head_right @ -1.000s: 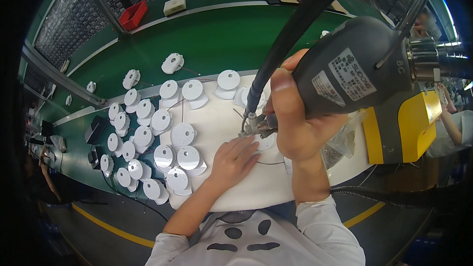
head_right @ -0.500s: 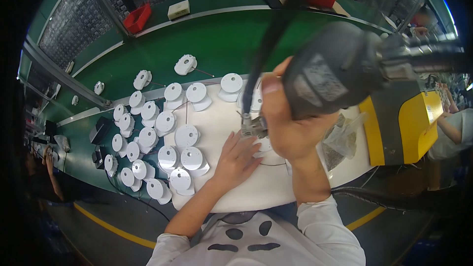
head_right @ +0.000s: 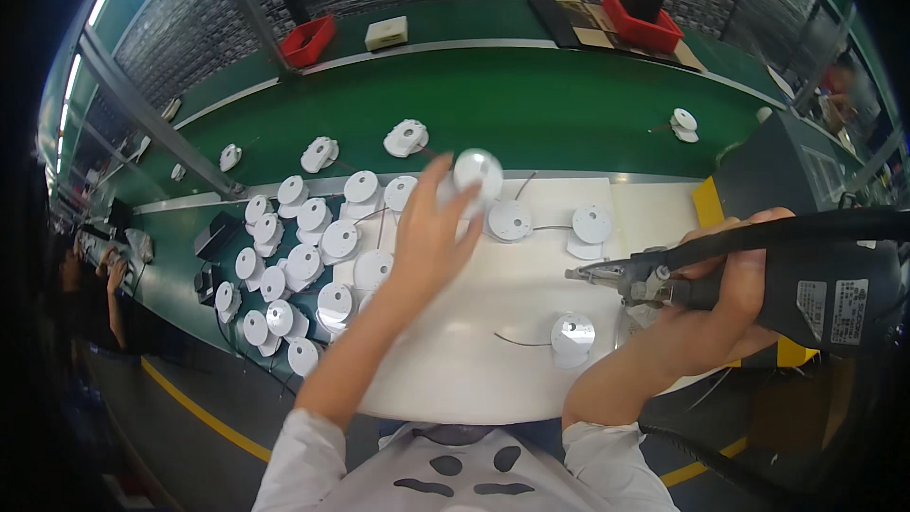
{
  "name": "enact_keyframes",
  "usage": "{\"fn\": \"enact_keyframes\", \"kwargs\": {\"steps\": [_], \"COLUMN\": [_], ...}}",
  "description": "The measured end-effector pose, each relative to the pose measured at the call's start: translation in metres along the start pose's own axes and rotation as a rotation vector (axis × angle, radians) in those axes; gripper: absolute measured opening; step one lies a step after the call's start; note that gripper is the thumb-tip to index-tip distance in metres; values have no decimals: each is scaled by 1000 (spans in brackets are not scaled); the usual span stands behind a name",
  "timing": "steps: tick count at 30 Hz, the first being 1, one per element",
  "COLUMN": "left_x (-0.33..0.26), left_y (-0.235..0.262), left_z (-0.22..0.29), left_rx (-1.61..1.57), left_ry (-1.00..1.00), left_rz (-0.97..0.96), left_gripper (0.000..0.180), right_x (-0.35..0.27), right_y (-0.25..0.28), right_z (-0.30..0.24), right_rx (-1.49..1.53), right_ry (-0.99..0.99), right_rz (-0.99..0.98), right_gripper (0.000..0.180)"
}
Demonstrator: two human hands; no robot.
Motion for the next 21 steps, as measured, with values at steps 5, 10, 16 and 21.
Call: {"fn": "enact_keyframes", "kwargs": {"steps": [5, 10, 16, 21], "left_x": [74, 76, 65, 52], "left_y": [-89, -123, -57, -51], "left_z": [-108, -118, -172, -204], "left_rx": [-29, 42, 402, 381], "left_ry": [167, 242, 283, 263], "left_rz": [-28, -236, -368, -376], "left_gripper": [41, 50, 28, 24], "right_x": [-10, -5, -5, -11], "right_y": [-8, -9, -8, -14], "right_z": [1, 3, 9, 0], "right_rx": [-35, 33, 0, -28], "right_ry": [-22, 5, 11, -33], "right_rz": [-62, -149, -135, -143], "right_gripper": [31, 33, 29, 29]}}
Point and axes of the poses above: each hand's wrist, its own x-axis towards the middle knuckle, its own y-axis out of the back of the hand, z = x × y, the point moved 6 cm from there along x, towards the middle knuckle, and after that the axes turned 2 degrees about -y, right-handed, at the moved point
